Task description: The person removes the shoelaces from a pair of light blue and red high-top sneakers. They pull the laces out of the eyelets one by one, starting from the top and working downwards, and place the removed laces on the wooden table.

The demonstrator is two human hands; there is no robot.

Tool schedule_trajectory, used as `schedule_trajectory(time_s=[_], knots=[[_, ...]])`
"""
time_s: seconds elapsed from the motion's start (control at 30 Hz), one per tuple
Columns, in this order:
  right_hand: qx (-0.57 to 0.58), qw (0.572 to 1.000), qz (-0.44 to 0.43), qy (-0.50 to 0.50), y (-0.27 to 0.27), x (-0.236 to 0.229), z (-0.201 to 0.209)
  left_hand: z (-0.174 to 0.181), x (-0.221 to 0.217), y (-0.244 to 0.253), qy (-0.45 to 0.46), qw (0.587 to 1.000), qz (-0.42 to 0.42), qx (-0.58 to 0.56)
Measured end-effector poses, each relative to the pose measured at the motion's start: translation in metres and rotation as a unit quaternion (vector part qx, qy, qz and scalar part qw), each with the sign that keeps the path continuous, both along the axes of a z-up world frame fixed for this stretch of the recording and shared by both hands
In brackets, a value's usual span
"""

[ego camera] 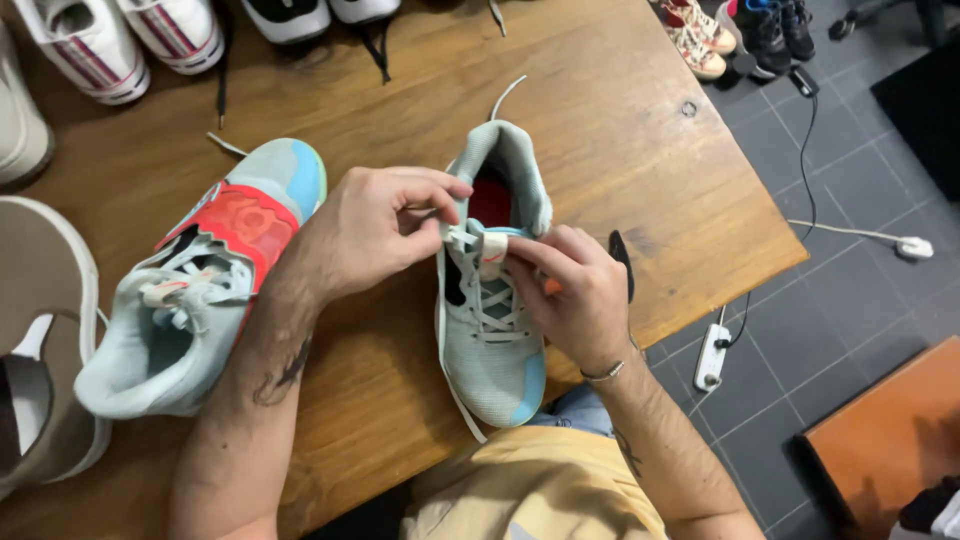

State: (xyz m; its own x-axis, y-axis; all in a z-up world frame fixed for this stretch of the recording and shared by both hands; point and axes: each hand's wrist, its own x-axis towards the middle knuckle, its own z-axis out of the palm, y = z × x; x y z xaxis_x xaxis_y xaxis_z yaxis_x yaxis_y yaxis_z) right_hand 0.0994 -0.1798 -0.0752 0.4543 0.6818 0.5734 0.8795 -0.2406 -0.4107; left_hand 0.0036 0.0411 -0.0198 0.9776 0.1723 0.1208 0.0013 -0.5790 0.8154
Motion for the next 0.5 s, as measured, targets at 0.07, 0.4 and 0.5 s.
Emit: schedule_trajectory(time_s=[0.07,0.4,0.5], knots=[[0.034,0.999,0.008,0.04,0.002,-0.004,0.006,-0.007,0.0,0.005,-0.017,0.998,-0.015,-0.051],[-0.051,0.986,-0.023,-0.158,0.041,-0.017,0.044,-0.015,0.005,0.001,-0.058,0.994,-0.039,-0.079],[-0.034,0.99,0.007,-0.135,0.046,-0.006,0.023,-0.013,0.003,0.001,-0.058,0.996,-0.049,-0.044]])
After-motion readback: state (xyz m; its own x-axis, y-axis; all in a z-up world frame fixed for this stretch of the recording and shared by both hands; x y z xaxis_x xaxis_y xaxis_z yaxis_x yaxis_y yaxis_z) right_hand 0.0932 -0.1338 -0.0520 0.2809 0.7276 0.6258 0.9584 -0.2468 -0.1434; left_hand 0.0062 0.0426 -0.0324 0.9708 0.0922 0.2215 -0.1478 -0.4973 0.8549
